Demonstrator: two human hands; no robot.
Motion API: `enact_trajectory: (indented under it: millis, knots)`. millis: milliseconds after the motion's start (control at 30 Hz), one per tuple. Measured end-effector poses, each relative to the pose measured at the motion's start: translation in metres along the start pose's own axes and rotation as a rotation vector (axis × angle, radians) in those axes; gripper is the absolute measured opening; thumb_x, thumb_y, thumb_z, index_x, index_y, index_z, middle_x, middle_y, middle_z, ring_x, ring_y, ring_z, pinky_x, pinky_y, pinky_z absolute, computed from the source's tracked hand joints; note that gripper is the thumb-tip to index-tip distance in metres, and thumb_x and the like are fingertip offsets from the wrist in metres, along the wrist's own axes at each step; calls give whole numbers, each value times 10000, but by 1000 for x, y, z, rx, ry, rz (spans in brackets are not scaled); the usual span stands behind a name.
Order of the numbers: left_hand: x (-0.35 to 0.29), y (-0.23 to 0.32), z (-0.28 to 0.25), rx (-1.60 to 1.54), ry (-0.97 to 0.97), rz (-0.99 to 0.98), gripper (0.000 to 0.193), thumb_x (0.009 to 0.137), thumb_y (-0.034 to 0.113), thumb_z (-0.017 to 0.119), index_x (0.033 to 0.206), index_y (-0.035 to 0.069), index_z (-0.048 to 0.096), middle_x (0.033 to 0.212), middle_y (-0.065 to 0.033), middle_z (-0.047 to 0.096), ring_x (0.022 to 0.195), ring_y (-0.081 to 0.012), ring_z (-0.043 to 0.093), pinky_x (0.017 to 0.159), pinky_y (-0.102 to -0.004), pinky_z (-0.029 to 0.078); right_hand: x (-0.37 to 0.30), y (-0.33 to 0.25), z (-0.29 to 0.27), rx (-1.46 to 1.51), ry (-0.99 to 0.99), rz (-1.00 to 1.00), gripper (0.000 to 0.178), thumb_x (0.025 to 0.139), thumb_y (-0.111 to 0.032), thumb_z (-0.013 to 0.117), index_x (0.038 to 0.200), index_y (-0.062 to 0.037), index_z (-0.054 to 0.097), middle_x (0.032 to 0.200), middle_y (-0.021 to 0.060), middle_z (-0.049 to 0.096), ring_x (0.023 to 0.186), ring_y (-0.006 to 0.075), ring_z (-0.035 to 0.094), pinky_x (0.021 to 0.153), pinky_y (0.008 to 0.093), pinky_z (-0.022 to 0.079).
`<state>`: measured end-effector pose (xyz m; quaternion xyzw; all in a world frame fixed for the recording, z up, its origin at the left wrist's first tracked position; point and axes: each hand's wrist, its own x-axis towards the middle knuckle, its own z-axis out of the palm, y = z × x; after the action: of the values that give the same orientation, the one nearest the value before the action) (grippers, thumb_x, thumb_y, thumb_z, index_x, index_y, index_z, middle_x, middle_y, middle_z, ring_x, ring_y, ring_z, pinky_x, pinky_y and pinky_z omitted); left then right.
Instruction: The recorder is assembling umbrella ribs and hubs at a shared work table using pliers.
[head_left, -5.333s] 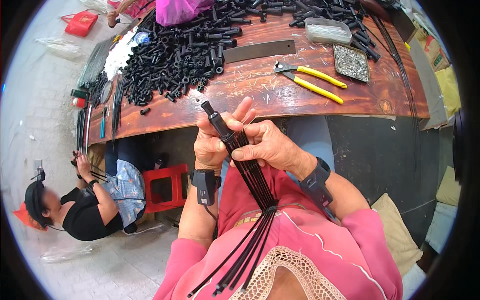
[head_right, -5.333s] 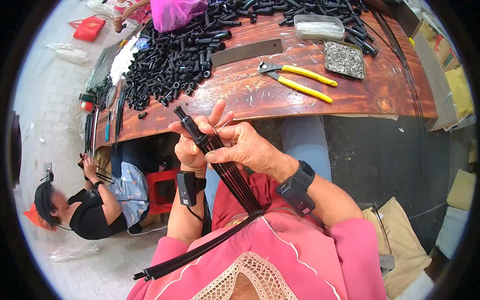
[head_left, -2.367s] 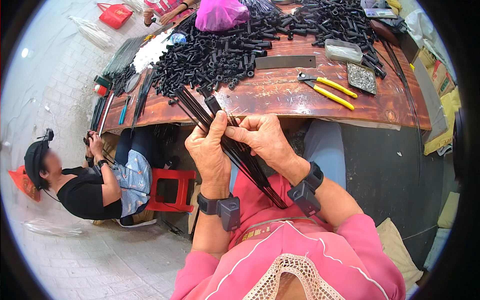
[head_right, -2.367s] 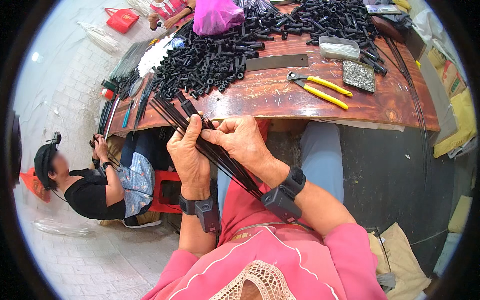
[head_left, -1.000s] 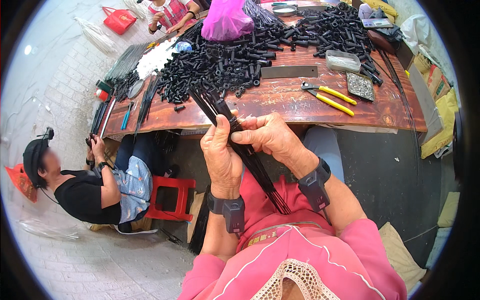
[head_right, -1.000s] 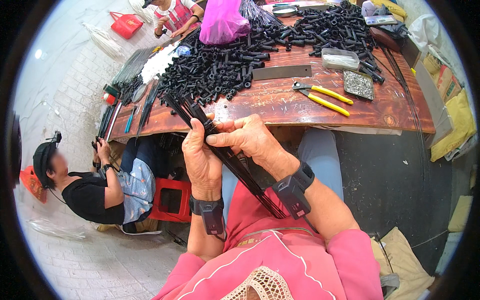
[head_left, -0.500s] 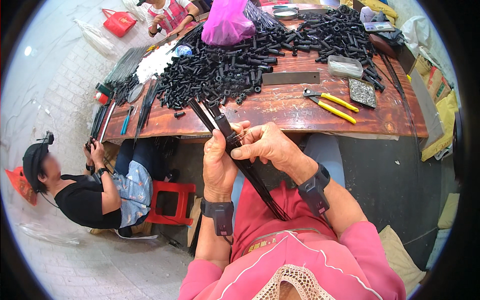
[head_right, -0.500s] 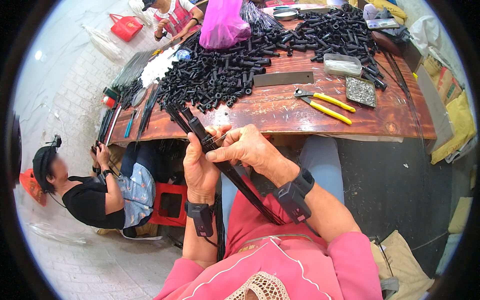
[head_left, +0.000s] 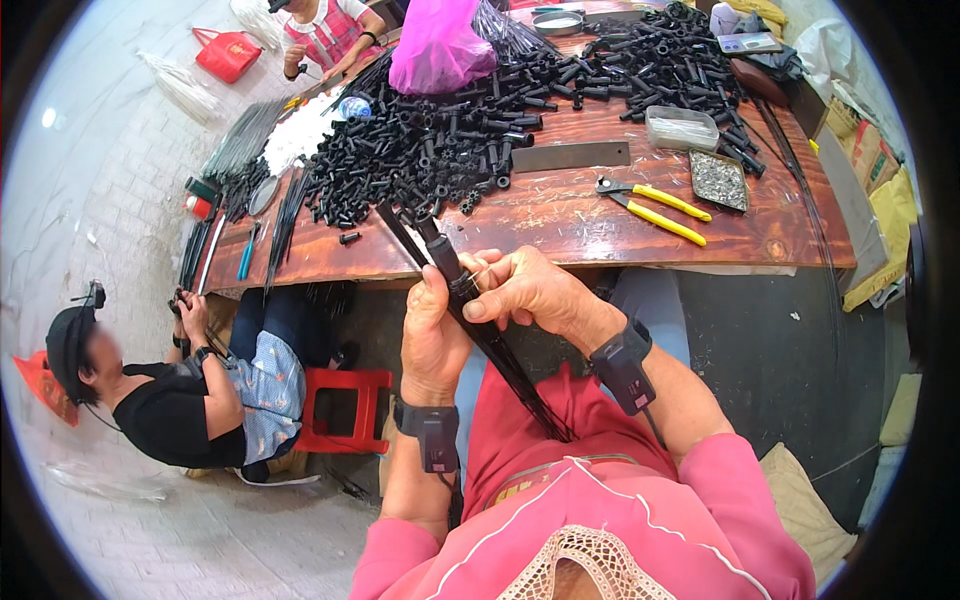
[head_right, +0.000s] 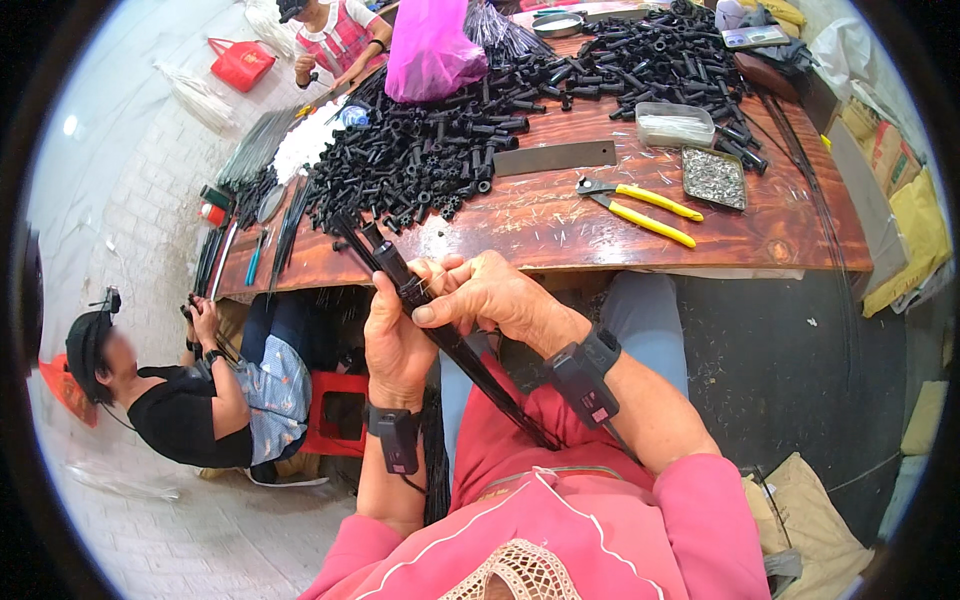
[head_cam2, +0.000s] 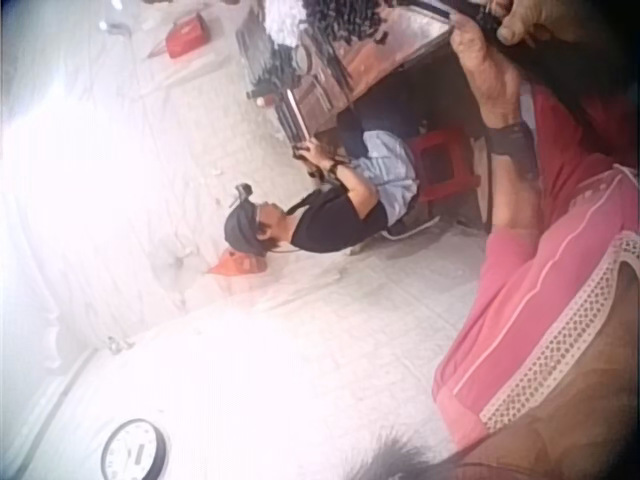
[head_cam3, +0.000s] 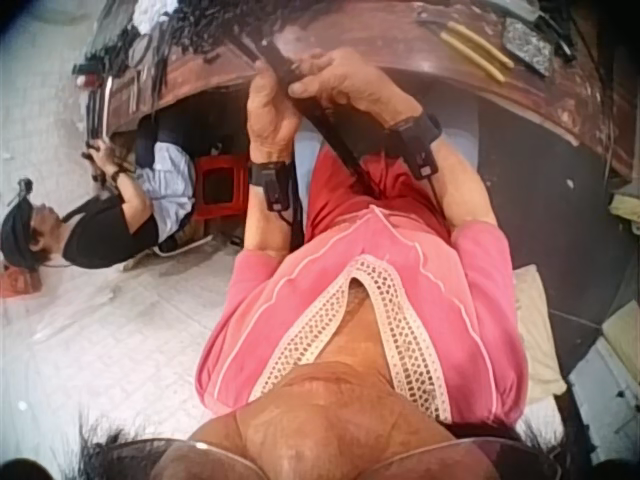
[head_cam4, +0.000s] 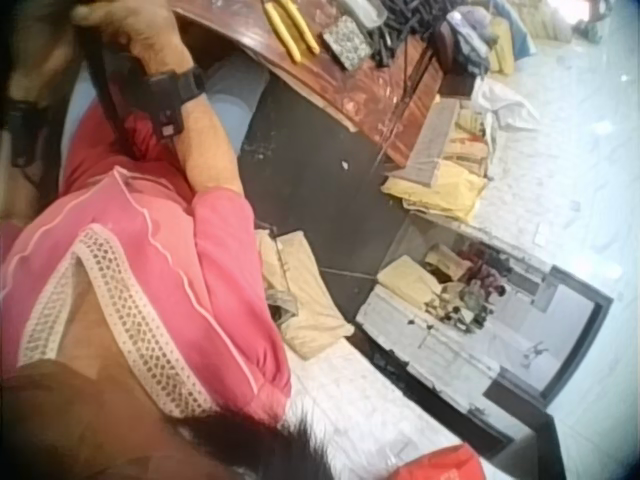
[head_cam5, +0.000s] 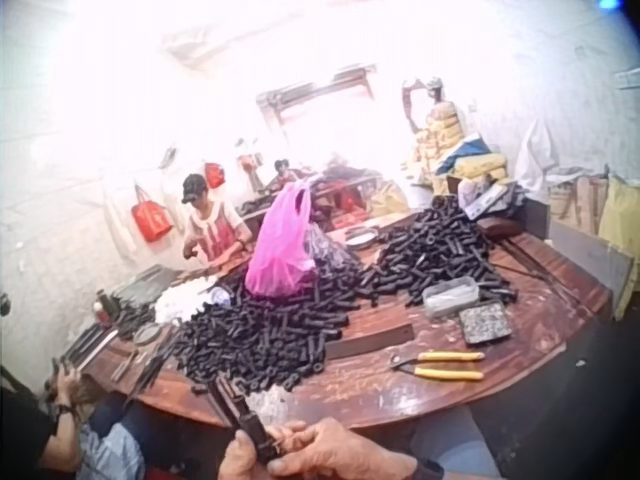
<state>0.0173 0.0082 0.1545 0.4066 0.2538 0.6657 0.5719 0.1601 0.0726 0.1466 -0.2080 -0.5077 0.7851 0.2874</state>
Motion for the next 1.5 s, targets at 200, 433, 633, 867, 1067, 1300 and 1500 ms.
enact_trajectory:
  millis: [200, 433, 633, 867, 1067, 1300, 1500]
  knots:
    - [-6, 26, 8, 223, 64, -116, 467, 1004, 414, 455, 1099, -22, 591, 965, -89, 659, 894, -195, 639, 829, -346, 512, -4, -24, 2, -199, 85, 5, 326, 568, -201, 904, 678, -76, 624, 639, -9, 579, 589, 71, 537, 507, 239, 381]
    - [-4, 17, 14, 214, -51, -138, 565, 981, 524, 411, 1114, -9, 541, 906, -126, 648, 716, -291, 663, 740, -417, 543, -11, -47, -3, -274, -53, -63, 600, 568, -94, 891, 1090, 8, 611, 715, 33, 611, 559, 116, 605, 511, 255, 464]
    - [-7, -12, 17, -196, -132, -106, 566, 950, 605, 409, 1076, 84, 591, 672, -48, 545, 378, -130, 383, 376, -287, 319, -7, -37, 3, -173, -200, -143, 671, 597, -79, 866, 1219, -24, 620, 849, 46, 662, 626, 124, 642, 614, 267, 534]
    - [-17, -10, 16, -85, 61, 43, 599, 977, 565, 392, 1230, 44, 547, 597, -31, 491, 398, -113, 395, 376, -263, 327, -23, -17, 23, -2, -26, -110, 581, 679, -90, 829, 1195, 49, 600, 800, 33, 650, 682, 72, 606, 560, 227, 511]
    - [-20, -6, 25, -10, 149, 131, 624, 991, 503, 427, 1297, -39, 476, 615, -37, 530, 436, -85, 430, 390, -228, 340, -38, -15, 32, -623, 298, -617, 338, 717, -223, 798, 948, -12, 670, 711, 32, 560, 703, 160, 568, 591, 324, 464]
    - [-20, -3, 36, 1, 250, 99, 594, 998, 492, 402, 1230, -39, 531, 573, -22, 497, 445, -88, 419, 396, -231, 316, -36, -12, 33, -802, 347, -713, 155, 824, -156, 667, 774, -11, 645, 659, 66, 587, 619, 173, 537, 540, 313, 418]
    - [-16, 0, 43, 22, 248, 37, 595, 1006, 497, 346, 1166, -34, 562, 517, -4, 463, 411, -91, 386, 387, -235, 289, -47, -39, 38, -121, 149, -148, 224, 911, -142, 590, 745, 2, 635, 691, 39, 660, 555, 72, 541, 492, 203, 402]
